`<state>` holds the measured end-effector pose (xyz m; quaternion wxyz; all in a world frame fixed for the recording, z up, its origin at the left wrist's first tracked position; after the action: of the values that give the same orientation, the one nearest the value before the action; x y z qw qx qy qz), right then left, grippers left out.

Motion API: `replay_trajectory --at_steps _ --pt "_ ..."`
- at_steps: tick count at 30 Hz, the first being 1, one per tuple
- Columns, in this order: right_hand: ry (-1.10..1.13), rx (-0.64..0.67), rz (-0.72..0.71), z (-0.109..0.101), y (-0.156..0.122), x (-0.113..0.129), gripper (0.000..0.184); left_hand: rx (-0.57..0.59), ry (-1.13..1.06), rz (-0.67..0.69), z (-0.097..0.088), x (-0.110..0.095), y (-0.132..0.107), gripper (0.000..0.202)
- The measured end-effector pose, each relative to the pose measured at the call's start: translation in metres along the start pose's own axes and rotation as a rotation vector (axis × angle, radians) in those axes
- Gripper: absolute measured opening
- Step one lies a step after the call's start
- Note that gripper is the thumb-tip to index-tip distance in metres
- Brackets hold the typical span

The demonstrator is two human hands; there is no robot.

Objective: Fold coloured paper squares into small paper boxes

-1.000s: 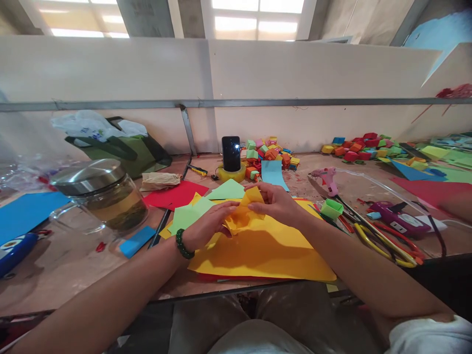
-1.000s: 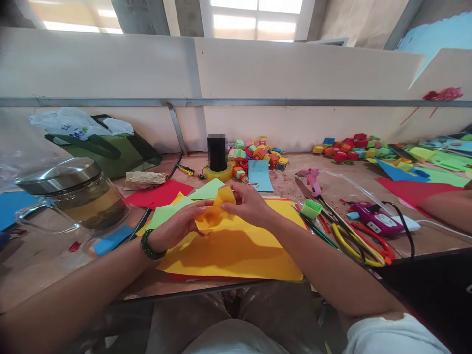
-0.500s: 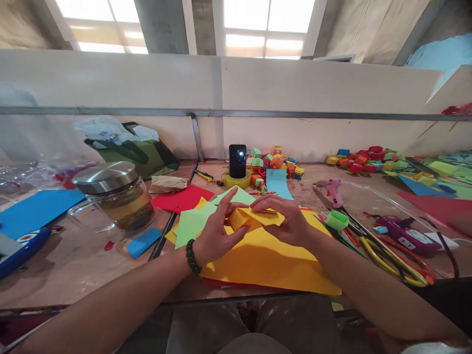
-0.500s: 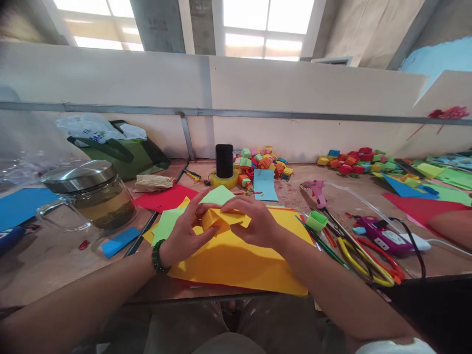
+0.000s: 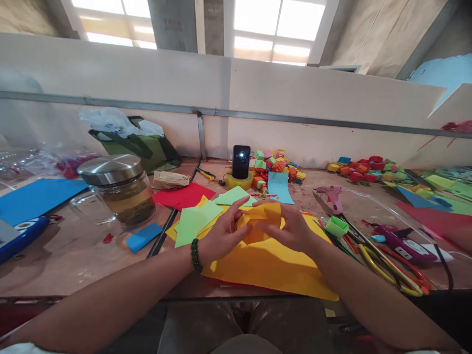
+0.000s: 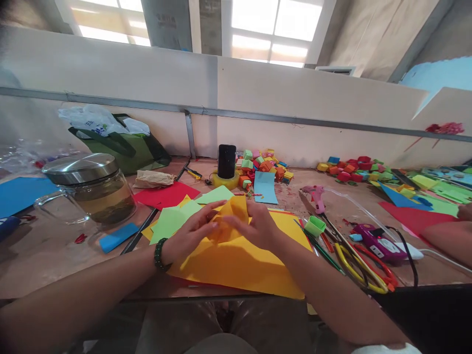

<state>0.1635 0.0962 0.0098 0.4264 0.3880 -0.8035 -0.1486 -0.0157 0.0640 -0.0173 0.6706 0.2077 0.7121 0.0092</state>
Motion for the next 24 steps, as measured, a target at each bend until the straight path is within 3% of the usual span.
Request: replay_trajectory --at_steps 3,8,13,18,24 --pt "0.104 -0.006 0.216 0.002 0.006 -0.005 0.043 0.007 -0.066 -0.152 -0.003 0.003 0.002 0.049" --pt "0.288 0.066 0.300 0.006 0.012 -0.011 0.042 -0.003 -0.127 -0.303 -0.006 0.004 0.005 0.041" --pt "0.249 0.084 0.322 0.005 0.012 -0.011 0.028 -0.076 -0.179 -0.342 -0.005 -0.002 0.007 0.032" --pt "0.233 0.101 0.343 0.006 0.014 -0.008 0.025 -0.128 -0.175 -0.380 -0.004 -0.006 0.008 0.027" --pt "0.286 0.115 0.366 0.007 0.014 -0.011 0.021 -0.120 -0.117 -0.281 -0.004 -0.005 0.007 0.023"
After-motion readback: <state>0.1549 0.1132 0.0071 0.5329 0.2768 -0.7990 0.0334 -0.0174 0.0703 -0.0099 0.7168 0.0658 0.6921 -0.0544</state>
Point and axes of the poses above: each hand's wrist, its own y-axis towards the middle knuckle, its own z-axis out of the palm, x = y × z, the point moved 1 cm from there along y, towards the middle knuckle, and after that the axes turned 1 degree about z, right-handed, at the moved point
